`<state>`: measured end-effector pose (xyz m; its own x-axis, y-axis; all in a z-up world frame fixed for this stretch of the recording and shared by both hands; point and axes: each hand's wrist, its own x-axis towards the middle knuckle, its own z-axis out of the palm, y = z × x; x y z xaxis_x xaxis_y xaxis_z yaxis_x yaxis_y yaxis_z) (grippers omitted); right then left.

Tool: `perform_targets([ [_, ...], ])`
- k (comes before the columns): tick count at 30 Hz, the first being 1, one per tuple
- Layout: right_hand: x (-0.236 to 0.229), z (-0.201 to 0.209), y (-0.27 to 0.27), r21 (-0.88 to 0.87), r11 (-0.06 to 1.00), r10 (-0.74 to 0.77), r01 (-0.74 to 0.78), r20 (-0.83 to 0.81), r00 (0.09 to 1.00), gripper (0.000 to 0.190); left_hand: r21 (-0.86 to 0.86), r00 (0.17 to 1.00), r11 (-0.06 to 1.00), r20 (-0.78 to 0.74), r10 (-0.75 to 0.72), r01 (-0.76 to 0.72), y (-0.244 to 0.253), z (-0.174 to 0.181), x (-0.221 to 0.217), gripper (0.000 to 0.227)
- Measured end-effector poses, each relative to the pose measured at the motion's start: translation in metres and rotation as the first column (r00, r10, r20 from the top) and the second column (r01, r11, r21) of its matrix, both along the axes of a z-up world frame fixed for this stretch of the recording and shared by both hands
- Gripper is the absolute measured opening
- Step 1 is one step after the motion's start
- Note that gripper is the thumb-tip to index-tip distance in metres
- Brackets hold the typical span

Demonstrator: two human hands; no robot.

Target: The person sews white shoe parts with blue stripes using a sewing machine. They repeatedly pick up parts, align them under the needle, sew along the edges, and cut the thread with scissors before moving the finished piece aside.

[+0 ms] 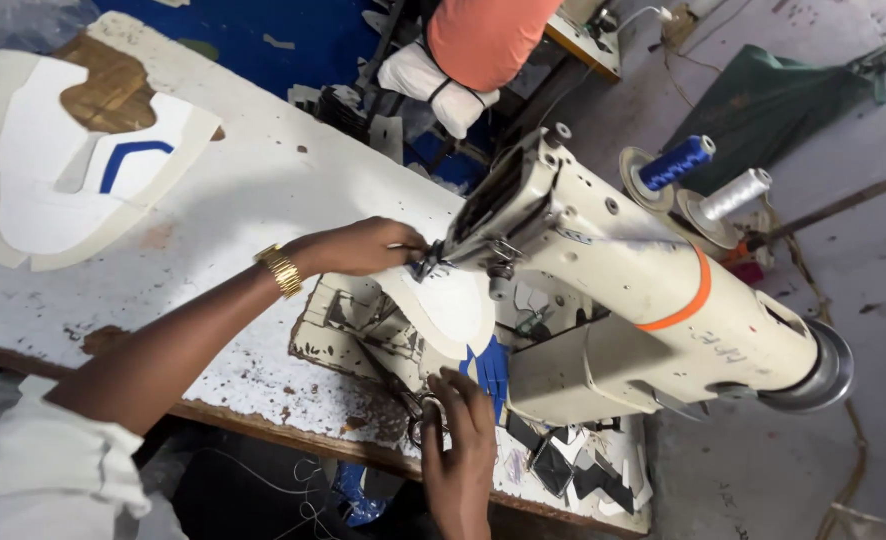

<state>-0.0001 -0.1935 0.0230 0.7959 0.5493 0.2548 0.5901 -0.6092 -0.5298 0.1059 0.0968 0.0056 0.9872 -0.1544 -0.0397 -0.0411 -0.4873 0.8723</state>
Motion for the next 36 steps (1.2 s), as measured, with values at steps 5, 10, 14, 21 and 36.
perform_targets([
  [5, 0.017, 0.027, 0.034, 0.12, 0.991, 0.037, -0.067, 0.237, 0.971, 0.051, 0.014, 0.994, 0.997, 0.076, 0.08, -0.082, -0.001, 0.01, -0.023, 0.028],
  [10, 0.045, 0.014, 0.057, 0.041, 0.989, 0.123, -0.143, 0.32, 0.94, 0.059, -0.062, 0.985, 0.983, 0.01, 0.173, -0.172, -0.014, 0.01, -0.042, 0.028],
  [14, 0.053, 0.004, 0.058, 0.027, 0.994, 0.087, -0.102, 0.334, 0.939, 0.06, -0.419, 0.959, 0.88, 0.065, 0.277, -0.226, -0.03, -0.013, -0.055, 0.027],
  [21, 0.084, -0.005, 0.051, 0.015, 0.988, 0.141, -0.153, 0.308, 0.941, 0.052, -0.517, 0.906, 0.767, -0.043, 0.421, -0.38, -0.059, -0.008, -0.075, 0.033],
  [36, 0.076, -0.007, 0.035, -0.027, 0.968, 0.248, -0.249, 0.262, 0.933, 0.063, -0.691, 0.853, 0.594, -0.064, 0.517, -0.412, -0.075, -0.025, -0.081, 0.04],
])
